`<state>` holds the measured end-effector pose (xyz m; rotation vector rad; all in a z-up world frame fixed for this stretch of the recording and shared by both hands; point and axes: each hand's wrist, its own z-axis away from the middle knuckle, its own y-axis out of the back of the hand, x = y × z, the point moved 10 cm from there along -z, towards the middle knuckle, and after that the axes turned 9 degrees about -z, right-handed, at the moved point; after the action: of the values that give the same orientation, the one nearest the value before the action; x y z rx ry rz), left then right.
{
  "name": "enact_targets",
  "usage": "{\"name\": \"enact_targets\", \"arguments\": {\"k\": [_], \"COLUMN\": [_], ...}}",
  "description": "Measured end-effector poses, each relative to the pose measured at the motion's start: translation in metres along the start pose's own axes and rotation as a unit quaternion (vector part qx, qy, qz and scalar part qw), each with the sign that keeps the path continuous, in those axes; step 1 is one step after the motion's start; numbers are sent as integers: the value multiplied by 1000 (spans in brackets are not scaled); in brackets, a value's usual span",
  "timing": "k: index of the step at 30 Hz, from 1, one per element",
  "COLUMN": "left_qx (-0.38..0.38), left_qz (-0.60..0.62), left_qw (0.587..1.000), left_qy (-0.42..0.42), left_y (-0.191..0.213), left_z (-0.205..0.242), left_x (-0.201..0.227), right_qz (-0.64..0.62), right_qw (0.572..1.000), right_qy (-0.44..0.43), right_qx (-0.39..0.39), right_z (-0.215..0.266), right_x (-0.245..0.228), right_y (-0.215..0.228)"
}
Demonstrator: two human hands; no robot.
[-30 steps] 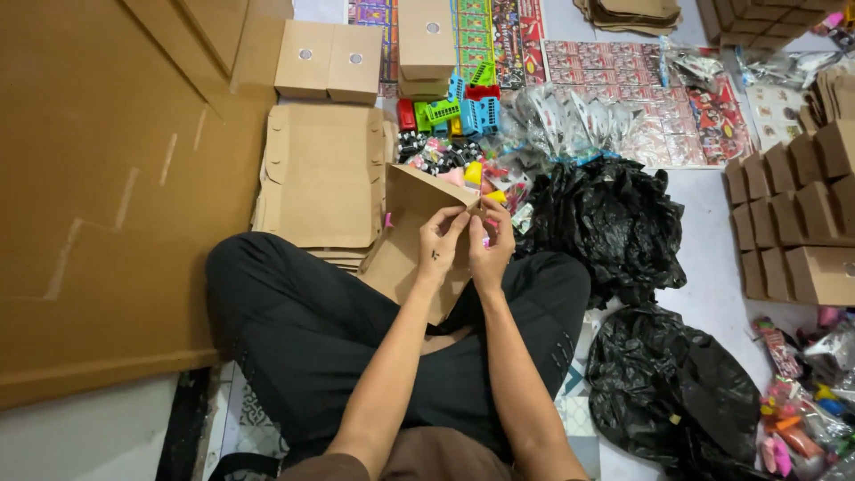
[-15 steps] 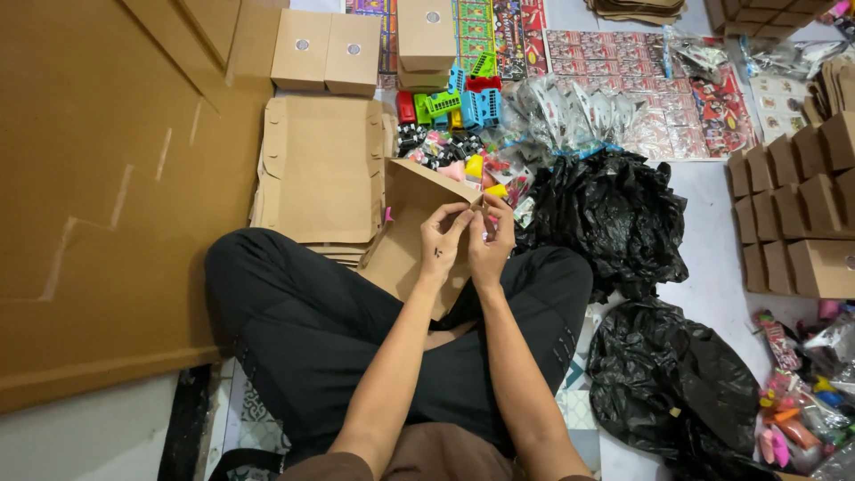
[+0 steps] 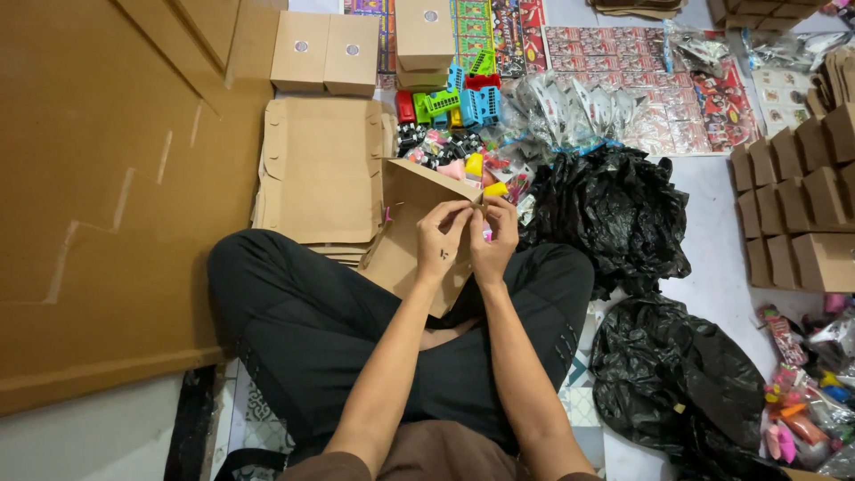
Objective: The person sits on the floor and assembles small cardboard boxes by folding the flaps and tucking the tabs into slots. They handle multiple flat-packed boxes one at a time, folding them into shape and securing the edges. The workspace is cluttered with packaging materials and toys.
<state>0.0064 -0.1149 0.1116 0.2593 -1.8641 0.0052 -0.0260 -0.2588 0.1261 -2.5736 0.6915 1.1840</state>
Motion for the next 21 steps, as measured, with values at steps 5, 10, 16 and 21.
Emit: {"name": "enact_targets", "arguments": {"k": [5, 10, 16, 21], "left_qx": [-13, -27, -44, -62], "left_qz": [165, 227, 240, 188], "left_qw": [976, 957, 960, 979], "left_qy": [139, 176, 135, 56], "left_y": [-22, -22, -16, -2], "left_z": [8, 5, -9, -29], "left_x": [-58, -50, -33, 6], "right_qz": [-27, -23, -72, -133], "right_qw": [999, 999, 992, 979], "right_qy": [-32, -48, -99, -154], "right_qx": [14, 9, 18, 27], "right_z": [-8, -18, -24, -20], "right_x": [-9, -24, -27, -2], "right_y": [1, 0, -6, -9]}}
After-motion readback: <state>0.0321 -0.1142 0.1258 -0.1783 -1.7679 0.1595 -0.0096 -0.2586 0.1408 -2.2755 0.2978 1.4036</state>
